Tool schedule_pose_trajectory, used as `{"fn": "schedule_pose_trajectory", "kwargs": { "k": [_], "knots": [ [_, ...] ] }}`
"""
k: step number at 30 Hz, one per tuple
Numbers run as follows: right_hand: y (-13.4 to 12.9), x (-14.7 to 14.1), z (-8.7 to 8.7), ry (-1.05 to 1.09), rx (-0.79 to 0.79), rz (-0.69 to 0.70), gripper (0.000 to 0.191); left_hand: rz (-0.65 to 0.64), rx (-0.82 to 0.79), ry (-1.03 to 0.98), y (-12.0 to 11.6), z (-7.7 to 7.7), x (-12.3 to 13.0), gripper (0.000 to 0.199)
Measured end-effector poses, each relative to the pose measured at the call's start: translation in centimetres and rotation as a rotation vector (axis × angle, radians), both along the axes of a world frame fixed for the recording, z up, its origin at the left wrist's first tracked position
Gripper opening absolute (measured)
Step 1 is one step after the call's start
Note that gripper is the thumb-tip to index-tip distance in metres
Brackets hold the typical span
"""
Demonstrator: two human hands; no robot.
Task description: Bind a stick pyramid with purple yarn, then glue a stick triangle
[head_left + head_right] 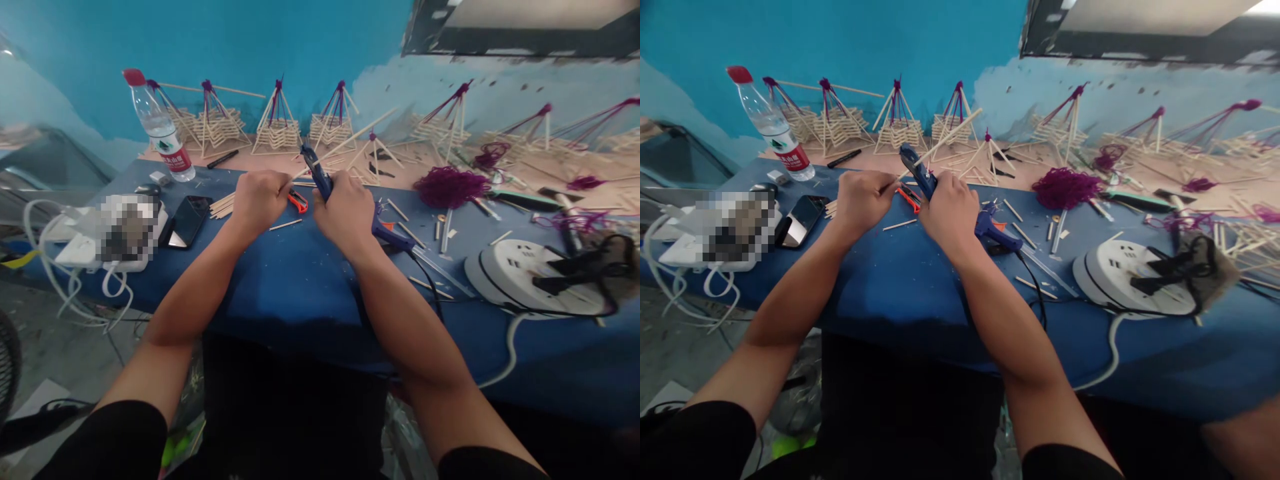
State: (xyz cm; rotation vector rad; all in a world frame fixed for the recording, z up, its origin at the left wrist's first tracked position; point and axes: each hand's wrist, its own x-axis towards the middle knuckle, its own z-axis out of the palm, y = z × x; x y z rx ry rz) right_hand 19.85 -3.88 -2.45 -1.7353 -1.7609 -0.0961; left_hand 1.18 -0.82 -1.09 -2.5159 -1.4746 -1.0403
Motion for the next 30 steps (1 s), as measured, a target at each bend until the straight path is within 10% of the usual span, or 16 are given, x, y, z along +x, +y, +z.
{"fn": "schedule_pose_trajectory", "kwargs": {
  "k": [21,30],
  "knots": [
    [0.2,0.4,0.0,-0.037,-0.202,-0.047,0.030,-0.050,-0.041,-0.115,3.0,-4.3,-0.2,0.018],
    [-1.2,-1.0,1.6,-0.139,-0.350,-0.089,0.045,0.167,-0.270,0.230,-1.4,0.9,1.5,0.025]
  ]
}}
